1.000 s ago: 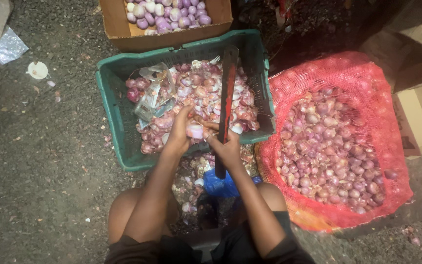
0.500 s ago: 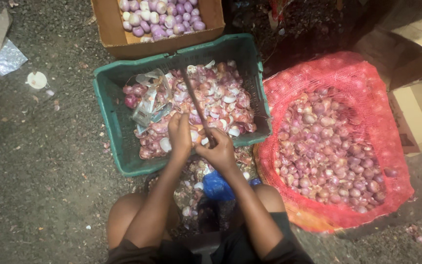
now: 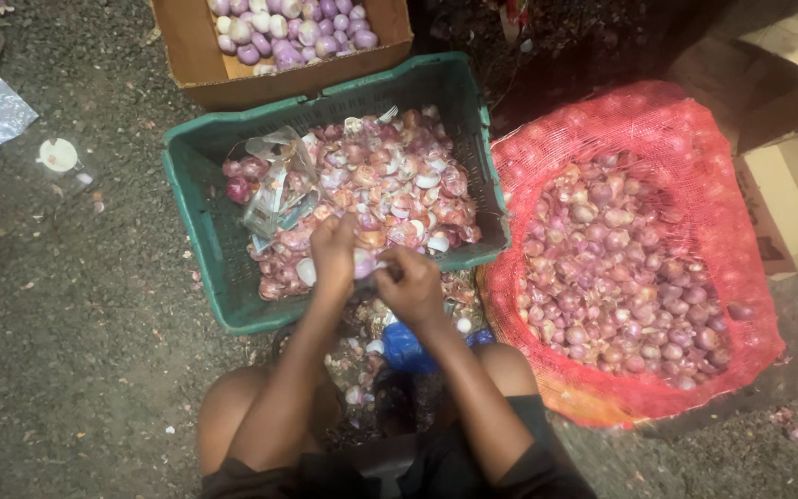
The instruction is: The person picks up onions one at a time and peels off the outer skins using a large knife over a green crate, then places the peeled onions into a cardboard box.
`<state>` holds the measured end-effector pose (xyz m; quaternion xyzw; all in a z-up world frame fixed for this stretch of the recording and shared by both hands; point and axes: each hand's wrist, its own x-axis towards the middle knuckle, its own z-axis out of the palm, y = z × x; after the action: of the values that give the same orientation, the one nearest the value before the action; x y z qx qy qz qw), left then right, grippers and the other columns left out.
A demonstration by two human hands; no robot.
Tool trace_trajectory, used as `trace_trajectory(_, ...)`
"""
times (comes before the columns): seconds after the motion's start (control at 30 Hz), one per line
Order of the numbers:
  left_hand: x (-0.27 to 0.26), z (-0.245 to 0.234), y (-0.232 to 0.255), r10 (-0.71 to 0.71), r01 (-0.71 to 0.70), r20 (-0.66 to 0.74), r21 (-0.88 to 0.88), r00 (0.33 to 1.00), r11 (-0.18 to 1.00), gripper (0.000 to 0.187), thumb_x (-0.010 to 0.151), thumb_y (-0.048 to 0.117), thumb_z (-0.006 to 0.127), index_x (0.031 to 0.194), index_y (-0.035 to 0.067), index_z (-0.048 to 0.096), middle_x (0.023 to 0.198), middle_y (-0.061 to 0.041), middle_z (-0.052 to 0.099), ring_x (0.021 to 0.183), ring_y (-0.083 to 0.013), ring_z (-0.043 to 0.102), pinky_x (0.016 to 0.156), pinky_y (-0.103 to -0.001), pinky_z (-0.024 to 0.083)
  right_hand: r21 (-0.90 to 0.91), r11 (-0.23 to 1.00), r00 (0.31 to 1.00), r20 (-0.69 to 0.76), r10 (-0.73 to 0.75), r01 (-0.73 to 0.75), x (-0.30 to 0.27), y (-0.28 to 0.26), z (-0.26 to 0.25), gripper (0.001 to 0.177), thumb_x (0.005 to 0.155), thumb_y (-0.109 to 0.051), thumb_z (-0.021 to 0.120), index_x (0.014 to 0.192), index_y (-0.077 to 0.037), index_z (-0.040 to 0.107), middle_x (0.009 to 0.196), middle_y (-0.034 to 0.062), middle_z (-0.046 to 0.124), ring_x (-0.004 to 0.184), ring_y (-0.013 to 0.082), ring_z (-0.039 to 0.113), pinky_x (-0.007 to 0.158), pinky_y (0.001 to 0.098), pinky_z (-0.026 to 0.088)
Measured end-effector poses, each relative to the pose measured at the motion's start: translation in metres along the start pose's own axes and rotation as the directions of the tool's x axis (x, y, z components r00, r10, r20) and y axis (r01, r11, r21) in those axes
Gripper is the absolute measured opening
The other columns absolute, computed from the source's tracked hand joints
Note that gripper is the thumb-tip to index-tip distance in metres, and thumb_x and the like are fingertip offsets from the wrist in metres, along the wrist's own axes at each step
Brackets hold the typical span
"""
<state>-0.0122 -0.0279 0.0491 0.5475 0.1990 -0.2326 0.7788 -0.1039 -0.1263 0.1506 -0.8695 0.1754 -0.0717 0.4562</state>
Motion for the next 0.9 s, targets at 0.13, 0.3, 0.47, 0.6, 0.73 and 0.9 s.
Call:
trace_trajectory(0.13, -0.006, 0.001, 0.029, -0.057, 0.062, 0.073, -0.07, 0.996, 0.996, 0.022, 0.096, 0.023, 0.065, 0.085, 0.005, 0.059, 0.066, -0.007, 0.06, 0.055, -0.0174, 0.063, 0.049, -0.03, 0.052, 0.284, 0.941, 0.973, -0.088, 0.215, -0.182, 0.009, 0.014, 0.002, 0.014, 0.085, -0.009, 0.068, 0.093, 0.002, 0.07, 0.074, 0.0108, 0.068, 0.065, 0.0155, 0.061, 0.058, 0.031, 0.049)
trace_trajectory(0.3, -0.011, 0.0, 0.045, -0.248, 0.261, 0.105, -0.135, 0.963, 0.956, 0.026, 0.092, 0.029, 0.054, 0.094, 0.005, 0.066, 0.063, -0.01, 0.061, 0.046, -0.0198, 0.06, 0.042, -0.035, 0.054, 0.108, 0.985, 0.969, -0.195, 0.154, -0.135, 0.019, 0.022, -0.013, 0.026, 0.082, -0.011, 0.075, 0.107, -0.001, 0.075, 0.093, 0.0042, 0.067, 0.073, 0.0114, 0.062, 0.066, 0.0275, 0.05)
trace_trajectory(0.47, 0.003, -0.005, 0.016, 0.012, -0.01, 0.062, -0.042, 0.998, 0.999, 0.023, 0.1, 0.026, 0.061, 0.093, 0.004, 0.058, 0.067, -0.011, 0.057, 0.052, -0.0185, 0.057, 0.047, -0.031, 0.048, 0.334, 0.929, 0.966, 0.249, 0.073, -0.156, 0.018, 0.007, -0.006, 0.037, 0.088, -0.02, 0.082, 0.122, -0.006, 0.076, 0.112, 0.0023, 0.068, 0.095, 0.0078, 0.064, 0.081, 0.0249, 0.052)
trace_trajectory(0.6, 0.009, -0.011, 0.008, 0.013, -0.015, -0.038, -0.049, 0.999, 0.999, 0.025, 0.099, 0.029, 0.055, 0.091, 0.006, 0.06, 0.067, -0.005, 0.056, 0.053, -0.015, 0.054, 0.046, -0.03, 0.048, 0.31, 0.926, 0.954, 0.27, 0.131, -0.215, 0.015, 0.002, -0.006, 0.047, 0.078, -0.017, 0.087, 0.122, -0.006, 0.073, 0.117, 0.0018, 0.071, 0.086, 0.0086, 0.058, 0.073, 0.0251, 0.049)
trace_trajectory(0.73, 0.002, -0.006, 0.01, 0.064, -0.062, -0.064, 0.043, 0.996, 0.997, 0.03, 0.103, 0.031, 0.053, 0.088, 0.006, 0.06, 0.069, -0.003, 0.055, 0.057, -0.0127, 0.053, 0.051, -0.028, 0.044, 0.421, 0.901, 0.981, 0.19, 0.024, -0.104, 0.016, 0.008, 0.003, 0.047, 0.082, -0.014, 0.088, 0.125, -0.004, 0.07, 0.114, 0.0019, 0.073, 0.094, 0.0045, 0.062, 0.081, 0.0237, 0.053)
trace_trajectory(0.9, -0.009, 0.001, 0.018, 0.111, -0.089, -0.068, 0.272, 0.991, 0.958, 0.027, 0.099, 0.029, 0.053, 0.088, 0.005, 0.061, 0.07, -0.007, 0.059, 0.059, -0.0154, 0.058, 0.056, -0.032, 0.046, 0.166, 0.962, 0.957, 0.231, 0.176, -0.217, 0.013, -0.003, -0.004, 0.049, 0.078, -0.015, 0.086, 0.124, -0.007, 0.072, 0.093, 0.0005, 0.069, 0.065, 0.0048, 0.054, 0.058, 0.0252, 0.048)
